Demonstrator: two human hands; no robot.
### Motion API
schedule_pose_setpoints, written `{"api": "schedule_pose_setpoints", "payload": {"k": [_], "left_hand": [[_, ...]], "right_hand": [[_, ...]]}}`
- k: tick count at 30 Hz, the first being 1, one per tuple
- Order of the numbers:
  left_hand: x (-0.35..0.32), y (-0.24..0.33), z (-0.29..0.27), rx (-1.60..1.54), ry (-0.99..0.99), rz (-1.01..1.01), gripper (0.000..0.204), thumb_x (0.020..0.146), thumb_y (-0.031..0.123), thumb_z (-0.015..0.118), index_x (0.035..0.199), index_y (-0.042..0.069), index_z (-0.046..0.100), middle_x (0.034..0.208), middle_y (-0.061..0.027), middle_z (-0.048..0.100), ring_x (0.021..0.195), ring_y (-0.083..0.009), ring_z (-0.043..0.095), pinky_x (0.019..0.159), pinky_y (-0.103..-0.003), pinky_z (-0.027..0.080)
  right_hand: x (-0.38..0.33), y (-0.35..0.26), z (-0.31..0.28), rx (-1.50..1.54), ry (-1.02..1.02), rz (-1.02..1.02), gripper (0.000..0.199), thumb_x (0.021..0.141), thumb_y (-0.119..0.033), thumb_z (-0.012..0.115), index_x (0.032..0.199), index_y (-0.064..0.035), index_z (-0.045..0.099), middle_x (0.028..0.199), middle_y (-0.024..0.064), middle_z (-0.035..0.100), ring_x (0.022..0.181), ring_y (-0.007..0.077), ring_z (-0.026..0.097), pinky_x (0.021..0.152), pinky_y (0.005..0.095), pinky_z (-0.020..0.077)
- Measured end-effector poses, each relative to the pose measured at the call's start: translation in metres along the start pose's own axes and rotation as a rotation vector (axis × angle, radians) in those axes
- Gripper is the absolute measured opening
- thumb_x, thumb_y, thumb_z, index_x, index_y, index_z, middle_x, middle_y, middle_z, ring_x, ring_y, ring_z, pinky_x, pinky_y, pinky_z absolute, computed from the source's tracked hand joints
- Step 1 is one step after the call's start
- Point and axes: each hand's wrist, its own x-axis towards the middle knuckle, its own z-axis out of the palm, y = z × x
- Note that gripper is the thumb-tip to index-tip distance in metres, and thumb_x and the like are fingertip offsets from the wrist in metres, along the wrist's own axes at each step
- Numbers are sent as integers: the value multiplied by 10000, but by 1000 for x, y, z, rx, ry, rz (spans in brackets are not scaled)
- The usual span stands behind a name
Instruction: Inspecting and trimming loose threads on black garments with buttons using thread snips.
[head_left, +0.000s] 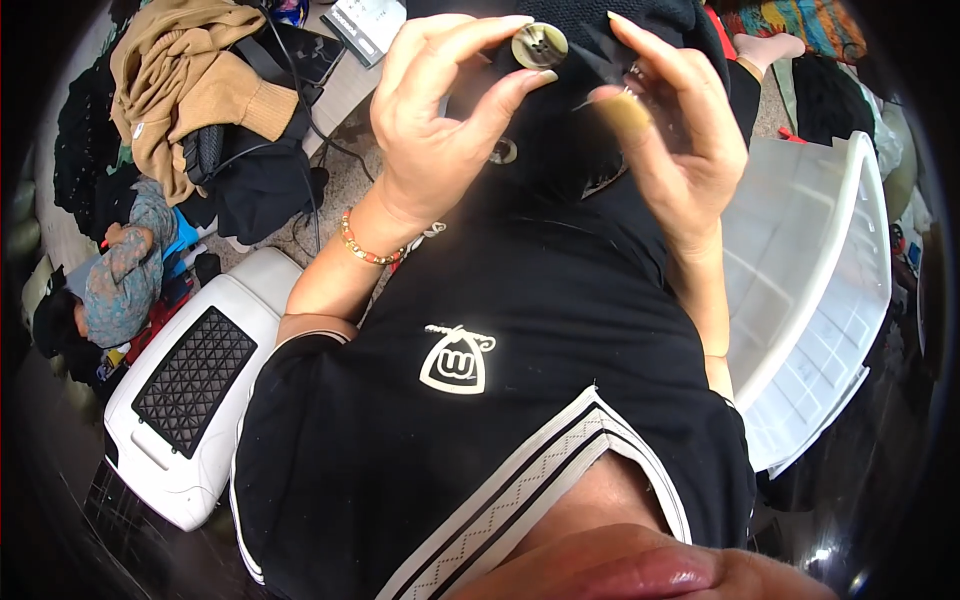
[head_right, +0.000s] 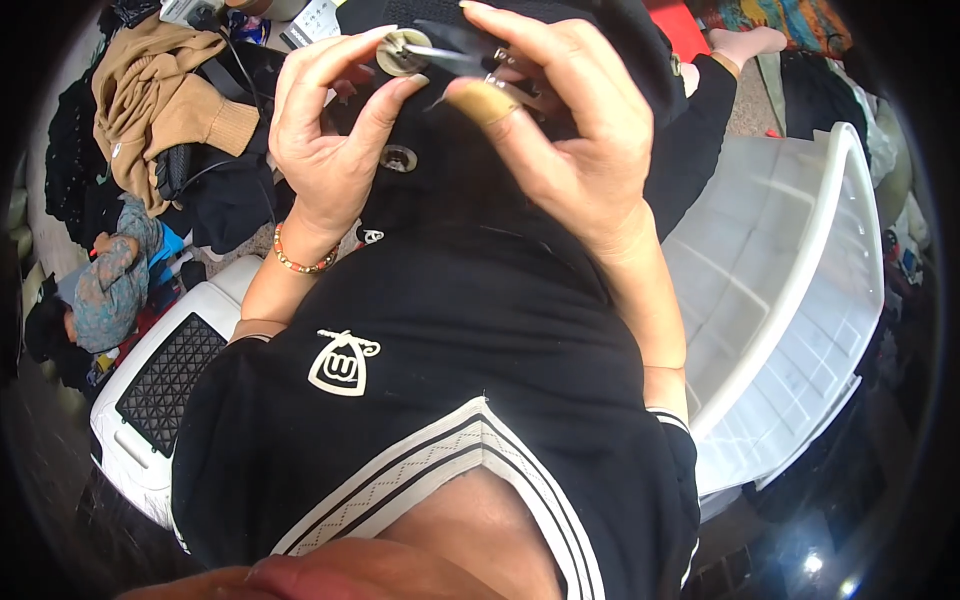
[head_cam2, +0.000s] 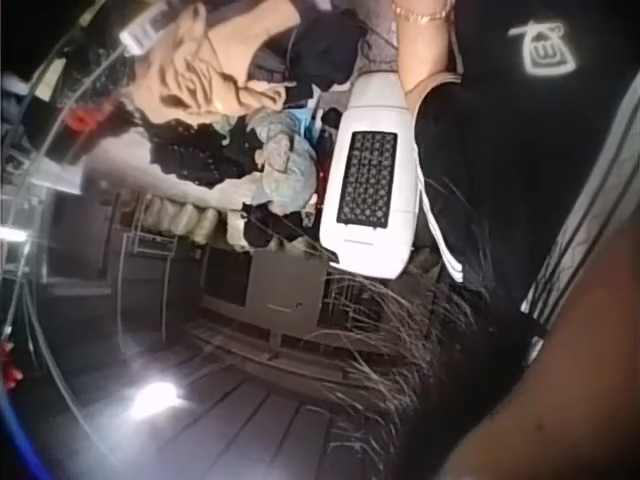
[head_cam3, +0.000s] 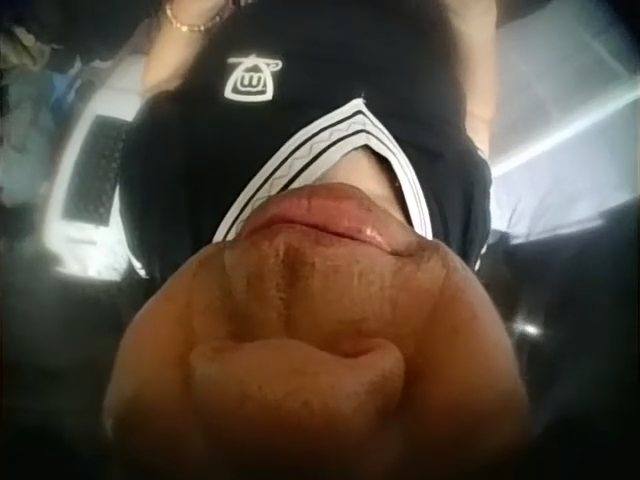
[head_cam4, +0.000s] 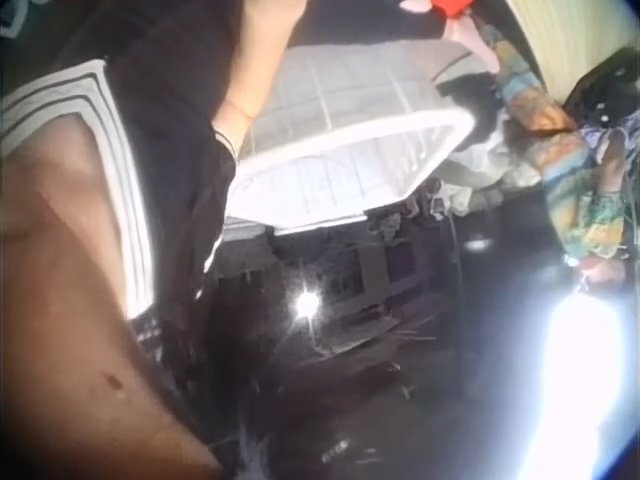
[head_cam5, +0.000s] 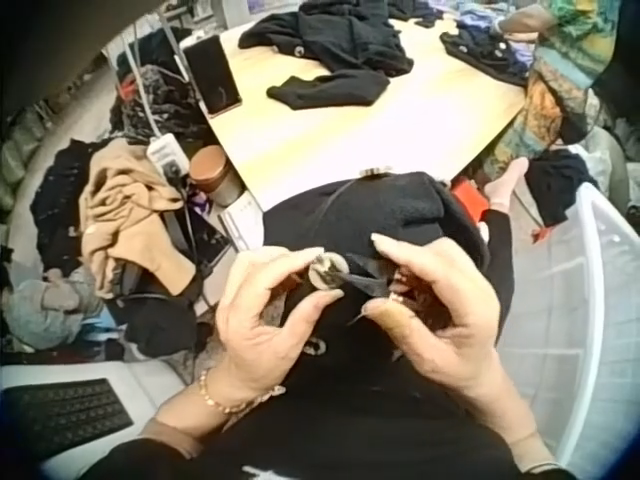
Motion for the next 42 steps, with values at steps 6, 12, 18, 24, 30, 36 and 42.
{"api": "schedule_pose_setpoints", "payload": {"k": [6, 12, 18, 24, 30, 36, 42], "left_hand": [[31, 18, 2, 66, -41, 11, 293, 815, 70, 768, 1101, 28, 717, 973, -42, 653, 780, -97, 571, 713, -218, 468], [62, 17, 14, 25, -88, -24, 236, 853, 17, 710, 1085, -19, 685, 971, -78, 632, 773, -134, 581, 710, -238, 473], [48, -2, 14, -56, -76, -13, 234, 971, 73, 574, 1168, 10, 685, 1132, -95, 616, 1066, -158, 579, 937, -269, 440], [40, 6, 9, -62, -22, -55, 207, 855, 58, 692, 1056, 11, 686, 1028, -96, 618, 978, -218, 585, 886, -308, 456], [49, 6, 15, 206, 54, 130, 394, 670, 208, 880, 987, 45, 712, 942, -60, 604, 873, -221, 568, 789, -324, 449], [56, 9, 12, 342, 25, 146, 311, 669, 225, 873, 916, 83, 747, 825, -31, 588, 817, -212, 559, 761, -333, 420], [62, 12, 20, 244, 22, 28, 239, 690, 190, 855, 877, 82, 753, 792, -31, 571, 781, -195, 548, 729, -325, 416]], "right_hand": [[11, -16, -3, -20, 39, 60, 442, 781, 40, 744, 1207, 31, 626, 847, 23, 517, 715, 90, 482, 640, 204, 385], [41, -10, -18, 108, 108, 202, 427, 797, 70, 706, 1214, 26, 625, 828, -20, 504, 679, 38, 443, 603, 177, 348], [47, 15, -23, 167, 26, 63, 304, 820, 48, 716, 1122, 35, 680, 873, 52, 683, 709, 68, 579, 629, 191, 449], [55, 32, -17, -82, 17, -212, 291, 810, 36, 719, 1092, -33, 726, 1007, 89, 736, 874, 132, 691, 766, 227, 534], [51, 21, -15, 85, 42, -34, 264, 827, 42, 711, 1090, 22, 699, 934, 84, 720, 794, 114, 657, 703, 226, 512], [58, 31, -18, 185, -21, 14, 207, 902, -1, 627, 1092, 25, 705, 1045, 92, 729, 945, 137, 683, 860, 236, 523], [48, 45, -26, 275, -49, 98, 217, 943, -4, 566, 1114, 36, 693, 1078, 83, 721, 994, 130, 658, 922, 233, 488]]}}
